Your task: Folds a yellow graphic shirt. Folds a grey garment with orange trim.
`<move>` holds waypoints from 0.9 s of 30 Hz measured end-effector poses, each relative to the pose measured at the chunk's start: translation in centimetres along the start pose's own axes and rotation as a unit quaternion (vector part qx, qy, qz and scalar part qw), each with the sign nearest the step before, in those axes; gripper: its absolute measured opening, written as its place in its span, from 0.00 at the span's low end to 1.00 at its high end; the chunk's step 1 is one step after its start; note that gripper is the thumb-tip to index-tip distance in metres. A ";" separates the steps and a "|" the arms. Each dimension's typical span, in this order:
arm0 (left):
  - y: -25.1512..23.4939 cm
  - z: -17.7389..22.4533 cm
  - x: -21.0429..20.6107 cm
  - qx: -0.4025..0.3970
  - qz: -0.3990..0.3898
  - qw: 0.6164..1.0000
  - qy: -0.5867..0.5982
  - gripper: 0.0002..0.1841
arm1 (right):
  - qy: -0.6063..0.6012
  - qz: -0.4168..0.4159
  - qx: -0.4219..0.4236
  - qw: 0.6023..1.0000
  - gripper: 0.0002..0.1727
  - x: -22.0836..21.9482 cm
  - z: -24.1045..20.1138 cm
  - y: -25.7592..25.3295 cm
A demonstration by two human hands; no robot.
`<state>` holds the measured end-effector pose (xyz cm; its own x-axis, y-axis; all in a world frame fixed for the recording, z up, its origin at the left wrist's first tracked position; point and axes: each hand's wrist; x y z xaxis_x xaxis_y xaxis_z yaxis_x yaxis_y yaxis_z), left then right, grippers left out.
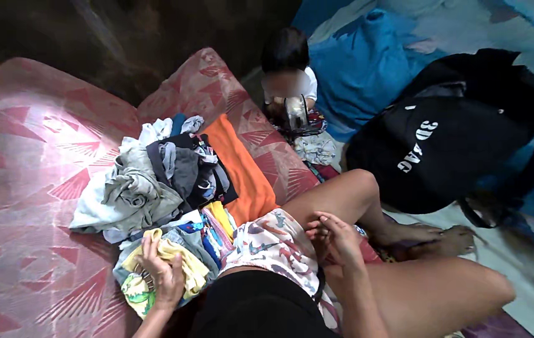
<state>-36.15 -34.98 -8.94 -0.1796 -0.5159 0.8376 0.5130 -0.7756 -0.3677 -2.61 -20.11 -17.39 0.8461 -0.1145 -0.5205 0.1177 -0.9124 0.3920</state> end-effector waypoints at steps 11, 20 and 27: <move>-0.3 -0.8 3.2 -0.061 -0.006 0.998 0.025 0.36 | -0.009 0.004 0.009 1.000 0.19 0.5 0.7 0.1; -5.5 -3.1 2.4 0.047 -0.136 0.986 -0.086 0.22 | -0.006 0.000 0.002 1.000 0.19 0.3 0.4 -0.1; -4.8 -1.7 2.1 0.039 -0.186 0.979 -0.079 0.22 | -0.005 0.002 0.011 1.000 0.20 0.8 0.5 0.2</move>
<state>-40.39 -32.99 -6.12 -0.2378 -0.1357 0.9618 0.5005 -0.8658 0.0016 -2.22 -20.57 -18.14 0.8416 -0.1213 -0.5263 0.1032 -0.9204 0.3771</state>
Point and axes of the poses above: each hand's wrist, its own y-axis away from the middle knuckle, its own x-axis out of the back of the hand, z = x × y, and after that the axes turned 10 degrees about x, right-handed
